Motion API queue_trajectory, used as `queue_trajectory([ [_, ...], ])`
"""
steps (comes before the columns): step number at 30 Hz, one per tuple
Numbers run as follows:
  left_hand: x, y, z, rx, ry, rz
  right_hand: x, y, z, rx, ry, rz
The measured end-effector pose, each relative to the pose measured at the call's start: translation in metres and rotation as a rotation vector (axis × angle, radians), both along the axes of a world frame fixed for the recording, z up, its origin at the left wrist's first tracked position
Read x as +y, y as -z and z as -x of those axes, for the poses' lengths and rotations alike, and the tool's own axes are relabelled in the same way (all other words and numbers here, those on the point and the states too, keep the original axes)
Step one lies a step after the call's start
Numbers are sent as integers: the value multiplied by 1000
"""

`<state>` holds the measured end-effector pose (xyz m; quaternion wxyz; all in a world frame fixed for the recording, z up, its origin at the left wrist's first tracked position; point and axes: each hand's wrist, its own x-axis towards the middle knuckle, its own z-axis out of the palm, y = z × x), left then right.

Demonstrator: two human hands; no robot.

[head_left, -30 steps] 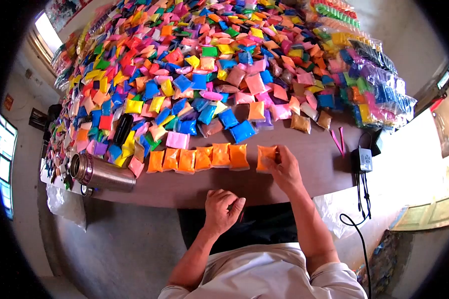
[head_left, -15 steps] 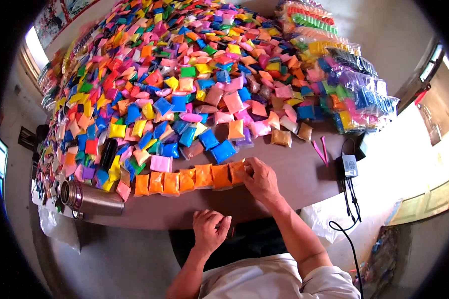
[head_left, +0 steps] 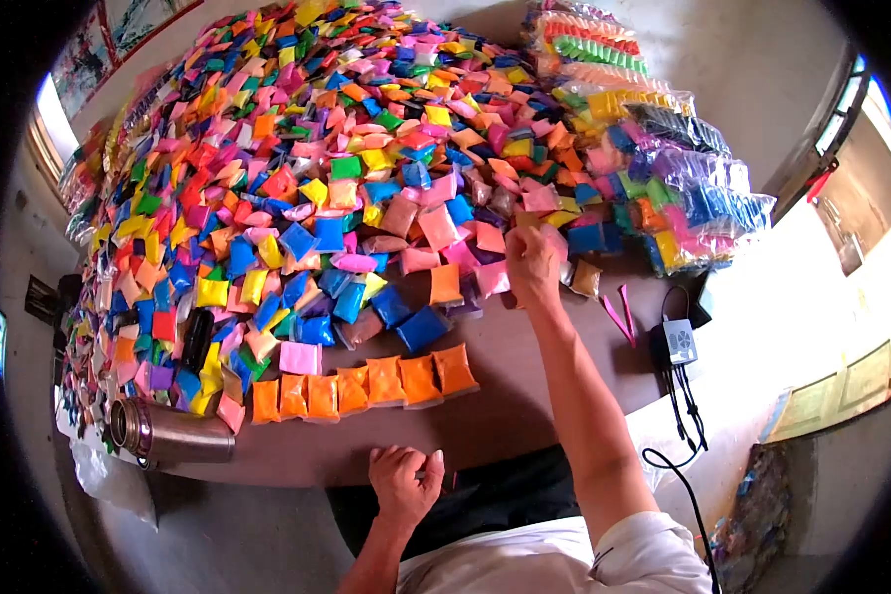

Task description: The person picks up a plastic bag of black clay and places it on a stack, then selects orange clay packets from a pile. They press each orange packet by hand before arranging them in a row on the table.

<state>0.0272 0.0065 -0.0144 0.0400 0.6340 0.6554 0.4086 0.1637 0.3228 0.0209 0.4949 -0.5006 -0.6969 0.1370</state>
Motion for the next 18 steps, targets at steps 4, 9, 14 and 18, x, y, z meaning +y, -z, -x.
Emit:
queue_trajectory([
  [4, 9, -6, 0, 57, -41, 27, 49, -9, -15, 241, 97, 27],
  [9, 19, -20, 8, 134, -67, 168, 120, -11, -48, 229, 221, -49],
  [14, 25, -22, 9, 49, -98, 238, 190, 3, -66, -125, 392, 82],
  [18, 27, -21, 10, 117, -111, 249, 207, 4, -55, -247, 340, 116],
])
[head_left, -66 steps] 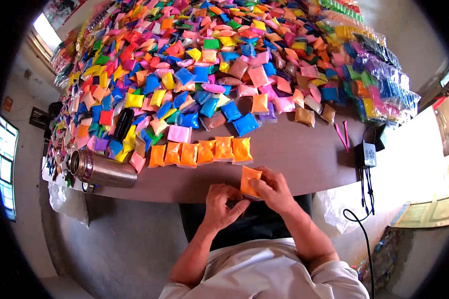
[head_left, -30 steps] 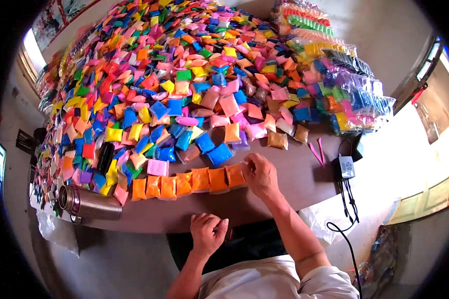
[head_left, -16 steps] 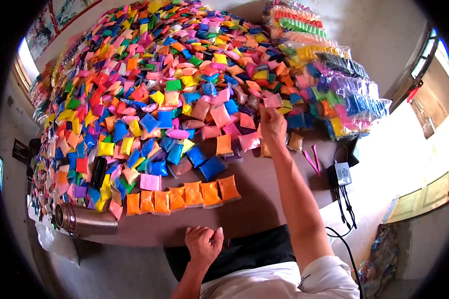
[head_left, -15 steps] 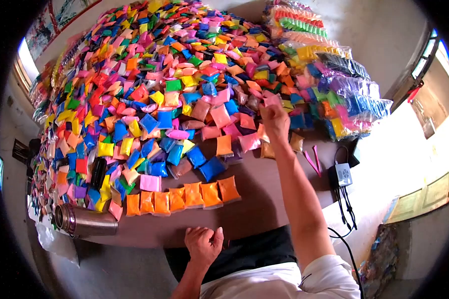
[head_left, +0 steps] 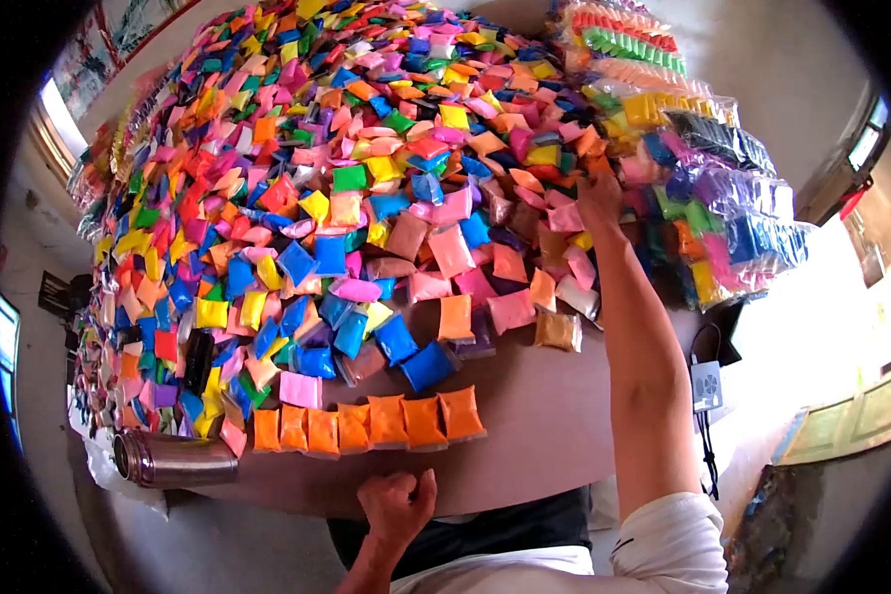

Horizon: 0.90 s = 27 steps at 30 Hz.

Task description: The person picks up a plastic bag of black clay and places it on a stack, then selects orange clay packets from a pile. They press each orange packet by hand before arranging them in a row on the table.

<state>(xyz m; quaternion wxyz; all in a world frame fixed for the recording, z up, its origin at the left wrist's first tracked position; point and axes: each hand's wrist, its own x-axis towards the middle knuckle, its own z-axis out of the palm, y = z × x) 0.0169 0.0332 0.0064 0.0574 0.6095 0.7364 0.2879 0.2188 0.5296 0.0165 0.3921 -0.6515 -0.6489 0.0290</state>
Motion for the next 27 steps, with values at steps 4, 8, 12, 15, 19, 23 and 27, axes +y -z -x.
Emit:
queue_trajectory([
  [4, -1, 3, -5, -24, -55, -27, 15, 3, 20, 66, -17, 95],
  [8, 0, 7, -6, -22, -84, -7, 35, 11, 18, 127, -10, 225],
  [12, -2, 9, -3, 17, -52, -14, 22, 4, 13, 283, -70, 16],
  [15, 1, 8, -3, -9, -22, -118, -6, -11, 2, 353, -81, -208],
  [19, -2, 9, -1, -43, 4, -169, -93, -45, -8, 943, -358, 142],
  [23, -6, 8, 5, -99, 38, -98, -182, -48, 6, 1224, -583, 502],
  [27, -9, 13, 5, -354, 64, -234, -286, -39, 17, 1105, -771, 620],
])
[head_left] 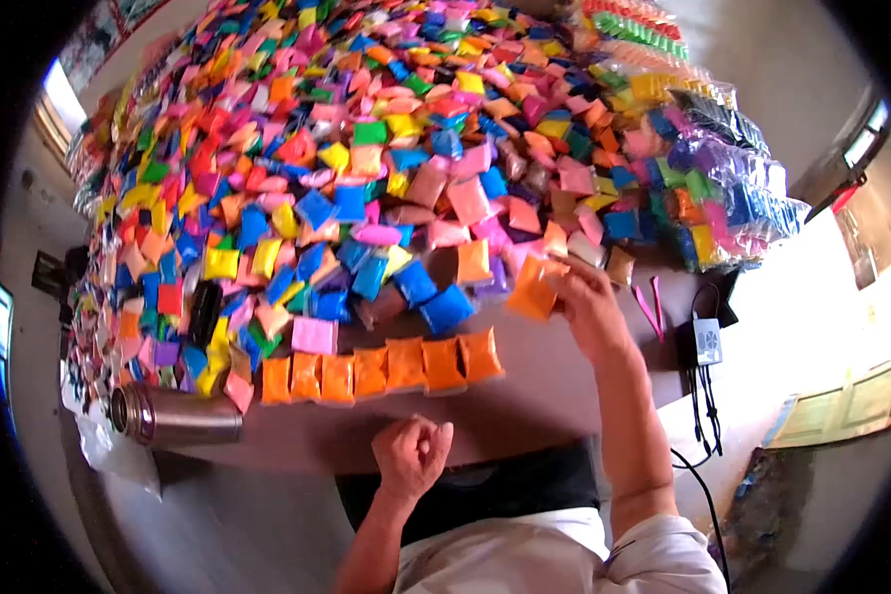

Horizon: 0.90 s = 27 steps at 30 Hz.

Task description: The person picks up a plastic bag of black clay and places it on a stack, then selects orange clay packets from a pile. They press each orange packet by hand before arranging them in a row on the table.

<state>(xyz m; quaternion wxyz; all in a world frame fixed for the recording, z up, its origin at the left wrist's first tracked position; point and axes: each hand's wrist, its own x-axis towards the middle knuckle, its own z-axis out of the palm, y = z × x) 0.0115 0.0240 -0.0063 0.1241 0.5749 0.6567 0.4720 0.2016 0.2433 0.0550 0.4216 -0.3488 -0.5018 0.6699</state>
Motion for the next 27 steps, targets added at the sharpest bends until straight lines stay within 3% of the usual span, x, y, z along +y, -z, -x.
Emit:
queue_trajectory([
  [3, -4, -1, 4, -89, 40, 45, -58, 15, 4, -98, -213, -62],
  [6, -2, -12, 6, -103, 85, 81, -99, 24, 14, -97, -414, 71],
  [14, -10, 0, 7, 166, 117, 42, -135, 42, 40, -30, -402, 14],
  [22, -12, -7, 4, 124, 190, 31, -139, 58, 30, 128, -459, 189],
  [27, -15, -1, 3, 23, 182, 62, -135, 49, 37, 100, -494, 126],
])
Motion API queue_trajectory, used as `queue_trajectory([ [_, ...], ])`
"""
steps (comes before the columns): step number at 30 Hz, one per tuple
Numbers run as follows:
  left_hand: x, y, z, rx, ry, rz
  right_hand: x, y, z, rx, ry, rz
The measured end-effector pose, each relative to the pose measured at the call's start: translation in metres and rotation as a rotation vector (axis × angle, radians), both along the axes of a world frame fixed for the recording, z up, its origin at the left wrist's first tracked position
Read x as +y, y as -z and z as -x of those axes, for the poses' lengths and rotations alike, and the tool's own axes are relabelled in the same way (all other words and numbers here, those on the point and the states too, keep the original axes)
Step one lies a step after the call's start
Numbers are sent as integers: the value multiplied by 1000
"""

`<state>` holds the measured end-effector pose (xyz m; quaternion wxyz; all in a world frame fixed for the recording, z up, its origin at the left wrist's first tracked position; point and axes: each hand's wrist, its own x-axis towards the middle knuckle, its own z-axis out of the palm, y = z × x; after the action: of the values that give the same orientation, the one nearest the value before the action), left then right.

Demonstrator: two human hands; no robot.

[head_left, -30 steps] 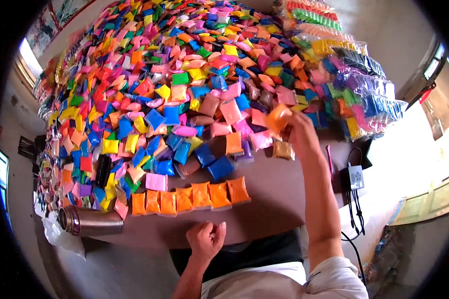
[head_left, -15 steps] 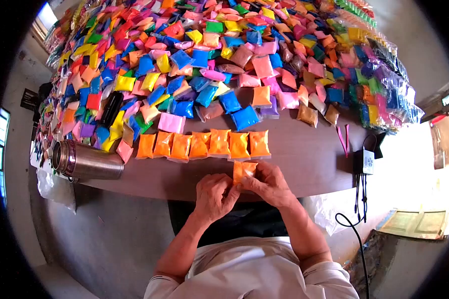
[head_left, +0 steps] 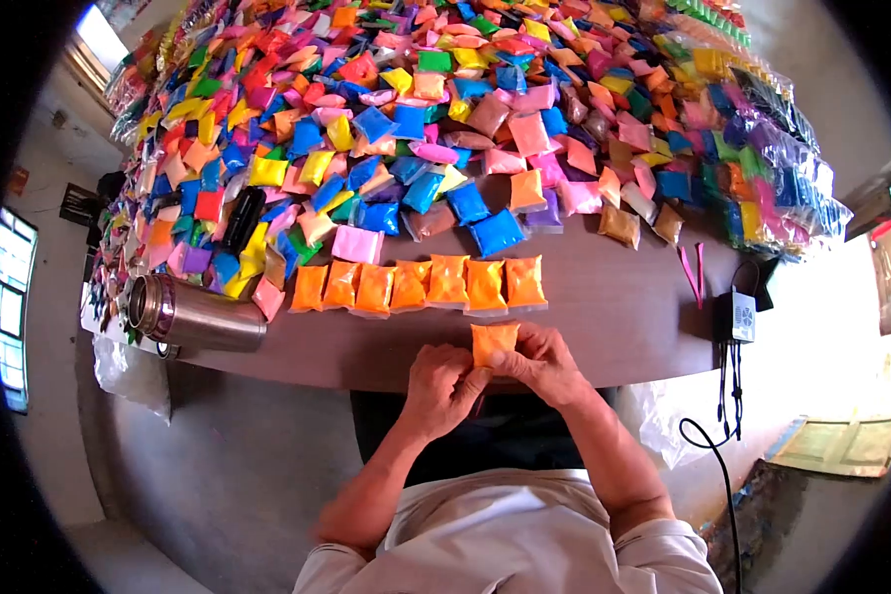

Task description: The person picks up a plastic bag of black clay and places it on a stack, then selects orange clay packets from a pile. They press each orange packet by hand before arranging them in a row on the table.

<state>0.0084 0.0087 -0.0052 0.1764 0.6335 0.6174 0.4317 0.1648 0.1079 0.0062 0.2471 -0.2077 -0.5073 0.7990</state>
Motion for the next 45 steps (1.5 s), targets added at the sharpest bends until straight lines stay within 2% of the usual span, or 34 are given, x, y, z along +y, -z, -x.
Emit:
queue_trajectory([
  [2, 1, -5, -3, 63, 13, -17, 0, 4, -1, -37, -5, -63],
  [4, 1, 4, -4, 90, 6, -44, -5, 9, 2, -120, 102, -153],
  [6, 0, 7, -5, 140, -22, -99, -8, 4, 2, -61, 105, -118],
  [8, -3, 6, -4, 112, -47, -45, -9, 0, 0, -180, 106, -77],
  [9, -5, 10, -3, 90, -43, -29, -10, -5, 0, -159, 88, -77],
  [14, -4, 7, -4, 34, -38, 3, -15, -9, -7, -185, 131, -284],
  [15, -4, 3, -5, 87, -33, -14, -16, -8, -9, -201, 142, -284],
  [17, -1, 5, -4, 131, -8, -12, -16, -4, -6, -129, 125, -108],
  [24, -2, 8, -1, 4, -15, -37, -8, -5, -2, -159, 47, -143],
  [25, -2, 9, 0, 72, -7, -51, -9, -10, -2, -100, 60, -39],
  [28, -2, 5, -2, 107, 21, -29, -10, -2, 3, -60, 130, 38],
  [31, -2, 3, -2, 133, 36, -35, -12, 9, 5, -31, 171, -49],
  [35, -2, 4, -5, 114, -9, -61, -11, 5, -1, -15, 160, -29],
  [37, -3, 6, -3, 96, -45, -15, -10, -9, -4, -119, 123, -69],
  [40, -4, 4, -2, 86, -23, 41, -15, 7, -10, -121, 75, -121],
  [45, -3, 5, -6, 133, -34, -54, -18, 6, -5, -35, 99, -20],
])
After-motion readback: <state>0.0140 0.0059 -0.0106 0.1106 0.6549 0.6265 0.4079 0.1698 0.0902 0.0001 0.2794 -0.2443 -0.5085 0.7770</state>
